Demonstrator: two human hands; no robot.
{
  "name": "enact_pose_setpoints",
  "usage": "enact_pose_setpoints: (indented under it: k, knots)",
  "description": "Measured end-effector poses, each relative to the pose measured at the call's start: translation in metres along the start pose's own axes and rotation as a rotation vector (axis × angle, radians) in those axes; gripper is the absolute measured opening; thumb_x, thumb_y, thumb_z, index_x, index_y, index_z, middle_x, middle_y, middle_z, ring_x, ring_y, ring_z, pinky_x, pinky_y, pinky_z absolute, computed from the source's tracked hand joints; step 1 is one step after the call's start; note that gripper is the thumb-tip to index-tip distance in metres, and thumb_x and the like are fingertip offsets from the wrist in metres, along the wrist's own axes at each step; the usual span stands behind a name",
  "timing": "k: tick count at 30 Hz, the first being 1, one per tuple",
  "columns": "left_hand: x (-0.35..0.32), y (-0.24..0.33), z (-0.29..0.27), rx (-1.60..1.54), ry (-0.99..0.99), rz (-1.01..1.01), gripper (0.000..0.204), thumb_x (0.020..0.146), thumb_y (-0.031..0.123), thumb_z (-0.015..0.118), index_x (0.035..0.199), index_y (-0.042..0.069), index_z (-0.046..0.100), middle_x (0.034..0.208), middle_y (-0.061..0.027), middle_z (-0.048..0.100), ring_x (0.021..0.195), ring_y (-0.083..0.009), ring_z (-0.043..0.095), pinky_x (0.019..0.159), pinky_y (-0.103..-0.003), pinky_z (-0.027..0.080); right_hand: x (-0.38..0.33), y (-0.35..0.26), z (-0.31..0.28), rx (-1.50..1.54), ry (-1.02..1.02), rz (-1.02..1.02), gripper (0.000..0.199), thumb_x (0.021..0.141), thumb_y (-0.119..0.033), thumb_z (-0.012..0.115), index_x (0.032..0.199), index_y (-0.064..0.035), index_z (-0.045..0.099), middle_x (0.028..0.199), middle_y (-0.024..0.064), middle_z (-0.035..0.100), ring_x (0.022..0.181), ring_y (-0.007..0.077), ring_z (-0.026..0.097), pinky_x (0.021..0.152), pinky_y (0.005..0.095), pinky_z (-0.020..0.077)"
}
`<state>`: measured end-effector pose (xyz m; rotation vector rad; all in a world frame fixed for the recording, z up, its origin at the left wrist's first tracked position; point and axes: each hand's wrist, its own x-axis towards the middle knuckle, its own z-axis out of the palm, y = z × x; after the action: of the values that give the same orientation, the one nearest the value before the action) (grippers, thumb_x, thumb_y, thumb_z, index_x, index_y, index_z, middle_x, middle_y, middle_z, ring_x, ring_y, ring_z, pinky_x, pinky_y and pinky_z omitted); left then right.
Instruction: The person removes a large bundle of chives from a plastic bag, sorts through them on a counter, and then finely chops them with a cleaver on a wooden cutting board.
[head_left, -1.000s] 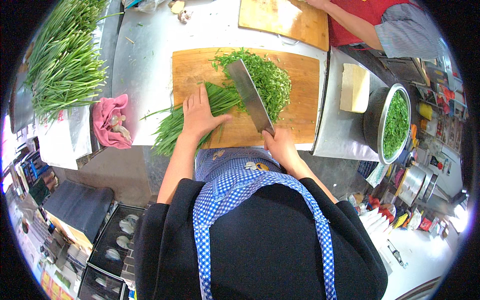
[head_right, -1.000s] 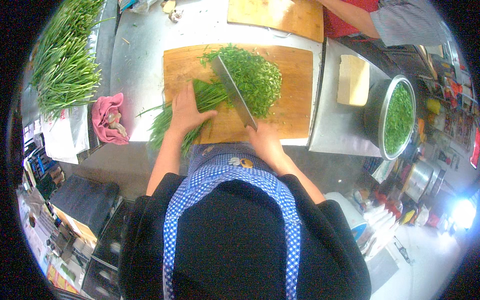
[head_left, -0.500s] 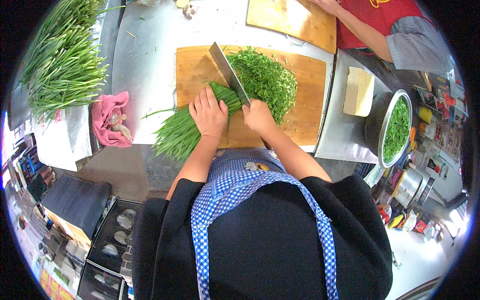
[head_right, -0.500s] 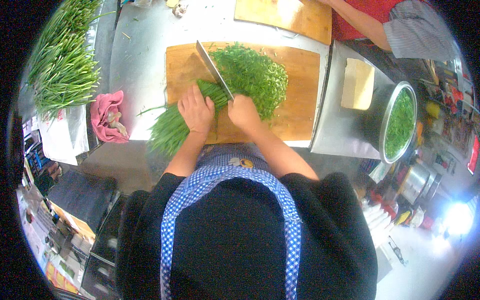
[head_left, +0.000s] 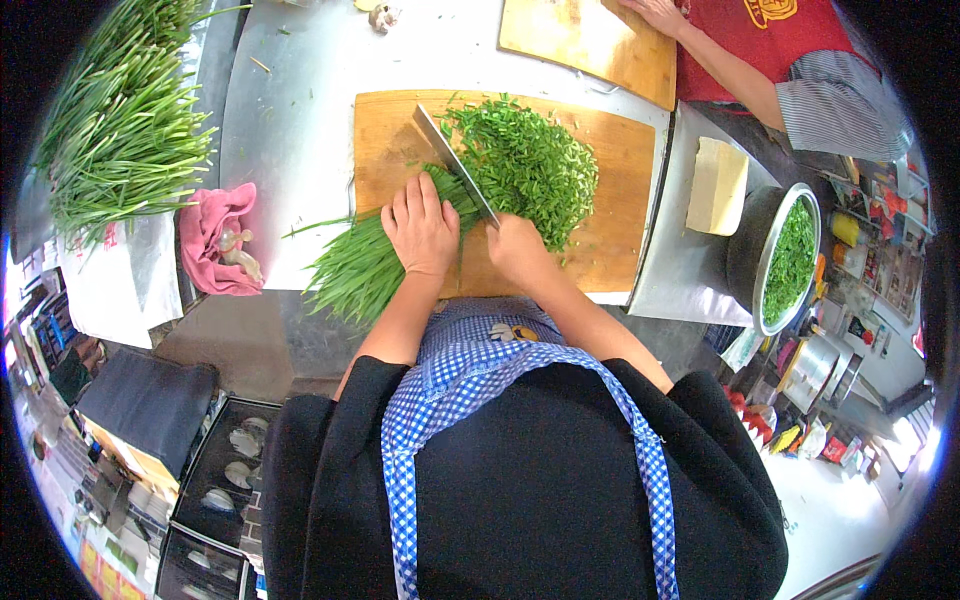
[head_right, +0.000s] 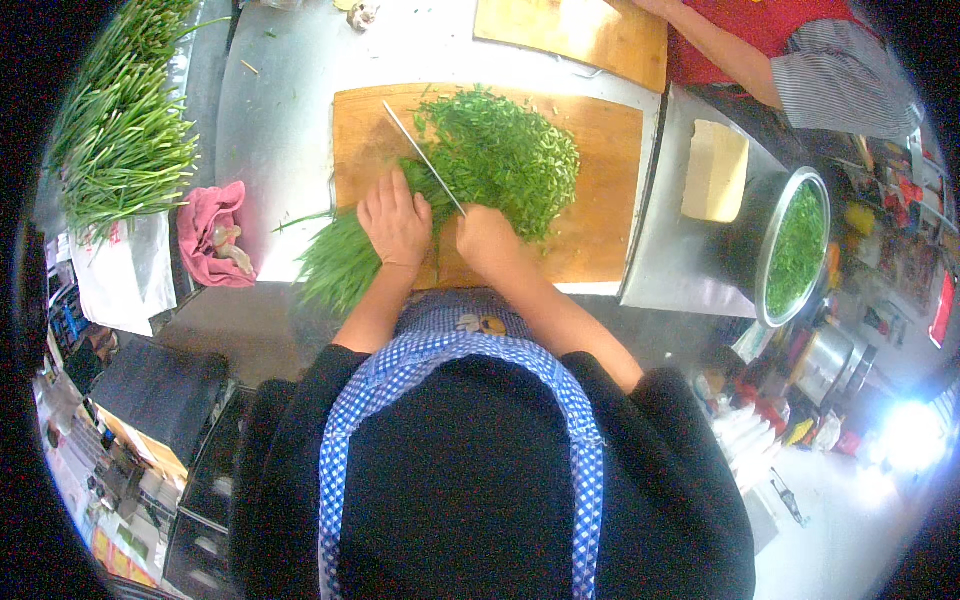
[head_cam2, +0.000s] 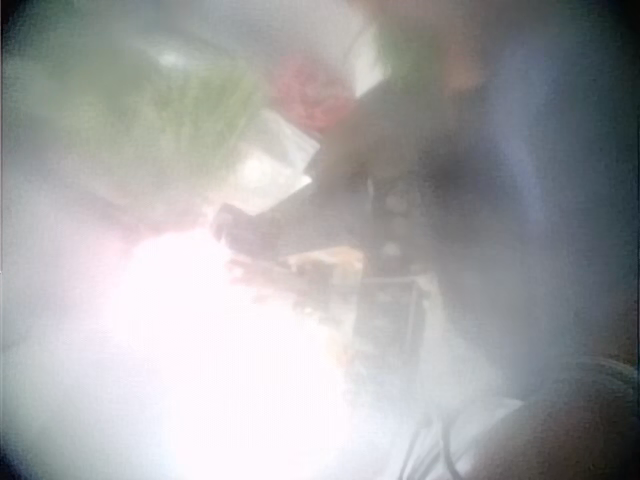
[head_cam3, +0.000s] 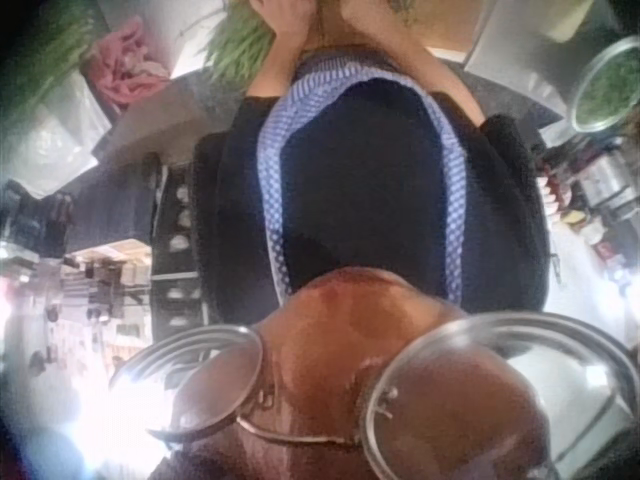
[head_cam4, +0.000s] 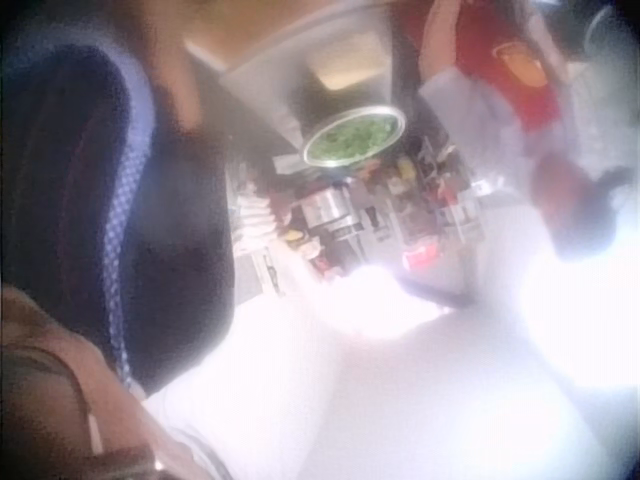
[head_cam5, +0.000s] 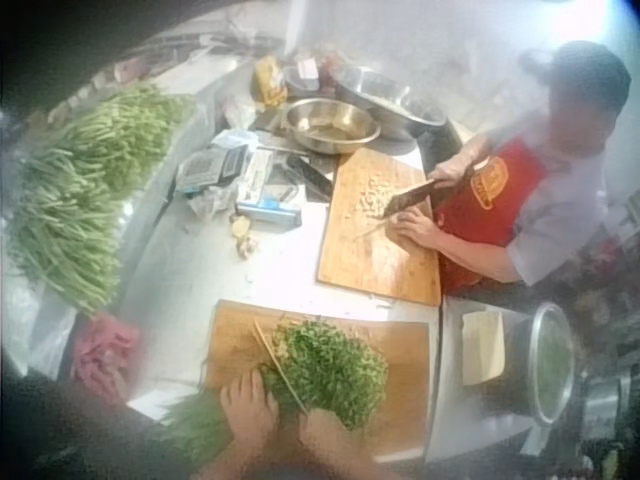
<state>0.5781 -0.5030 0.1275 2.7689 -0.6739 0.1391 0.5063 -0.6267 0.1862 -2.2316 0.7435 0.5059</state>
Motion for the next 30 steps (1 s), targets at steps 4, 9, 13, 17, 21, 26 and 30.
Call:
enact_pose_setpoints:
  k: [4,9,13,17,21,26,30]
  knots:
    - [0.001,0.001,-0.004,-0.032,0.006,0.001,0.059,0.083,0.027,0.058,0.134,0.002,0.045,0.127,-0.0124,0.052,0.115,-0.0281,0.047,0.101,-0.046,0.031,0.029,-0.009,-0.005,0.209,0.052,-0.056,0.027,0.091,-0.021,0.054,0.086,0.0051,0.060,0.068,0.0252,0.061,0.065,0.0442,0.060,0.064,0.0458,0.0495]
    - [-0.004,-0.003,0.004,-0.030,0.037,-0.023,0.058,0.084,0.027,0.057,0.134,0.000,0.043,0.127,-0.0141,0.051,0.117,-0.0294,0.046,0.102,-0.047,0.030,-0.047,-0.004,-0.039,0.057,-0.004,-0.019,0.026,0.090,-0.021,0.054,0.092,0.0030,0.064,0.077,0.0270,0.063,0.074,0.0439,0.062,0.069,0.0499,0.0494]
    - [-0.004,0.000,0.000,-0.016,0.006,-0.020,0.056,0.084,0.027,0.057,0.133,0.002,0.046,0.128,-0.0116,0.051,0.117,-0.0274,0.046,0.101,-0.046,0.030,-0.068,0.010,-0.033,-0.161,-0.178,0.114,0.025,0.087,-0.017,0.054,0.091,0.0045,0.066,0.082,0.0289,0.065,0.077,0.0451,0.064,0.073,0.0529,0.0510]
    - [-0.004,0.000,0.002,0.010,0.019,-0.003,0.054,0.084,0.027,0.057,0.131,0.004,0.048,0.126,-0.0092,0.052,0.115,-0.0253,0.047,0.101,-0.045,0.031,-0.013,-0.001,0.003,-0.007,-0.078,0.050,0.024,0.085,-0.015,0.054,0.085,0.0067,0.065,0.082,0.0306,0.064,0.078,0.0460,0.063,0.074,0.0519,0.0512]
    - [-0.004,0.000,0.001,0.002,0.017,-0.007,0.054,0.084,0.027,0.056,0.132,0.003,0.047,0.125,-0.0093,0.053,0.114,-0.0251,0.047,0.101,-0.045,0.031,0.022,-0.029,0.000,0.052,0.003,-0.015,0.023,0.084,-0.015,0.056,0.083,0.0066,0.065,0.081,0.0314,0.063,0.079,0.0476,0.062,0.075,0.0512,0.0510]
    - [-0.001,-0.003,-0.004,-0.038,-0.001,0.021,0.058,0.088,0.032,0.055,0.135,0.000,0.043,0.129,-0.0119,0.050,0.116,-0.0285,0.045,0.102,-0.047,0.029,0.030,0.016,0.001,0.223,0.101,0.028,0.030,0.086,-0.022,0.057,0.080,0.0065,0.063,0.082,0.0295,0.064,0.078,0.0466,0.062,0.077,0.0501,0.0499]
    - [0.000,-0.011,-0.014,-0.165,-0.163,0.032,0.084,0.083,0.051,0.060,0.141,-0.002,0.032,0.136,-0.0189,0.043,0.126,-0.0325,0.038,0.109,-0.050,0.022,0.004,0.039,-0.023,0.286,0.093,0.140,0.027,0.090,-0.021,0.054,0.079,0.0025,0.060,0.065,0.0156,0.061,0.056,0.0290,0.058,0.055,0.0400,0.0469]
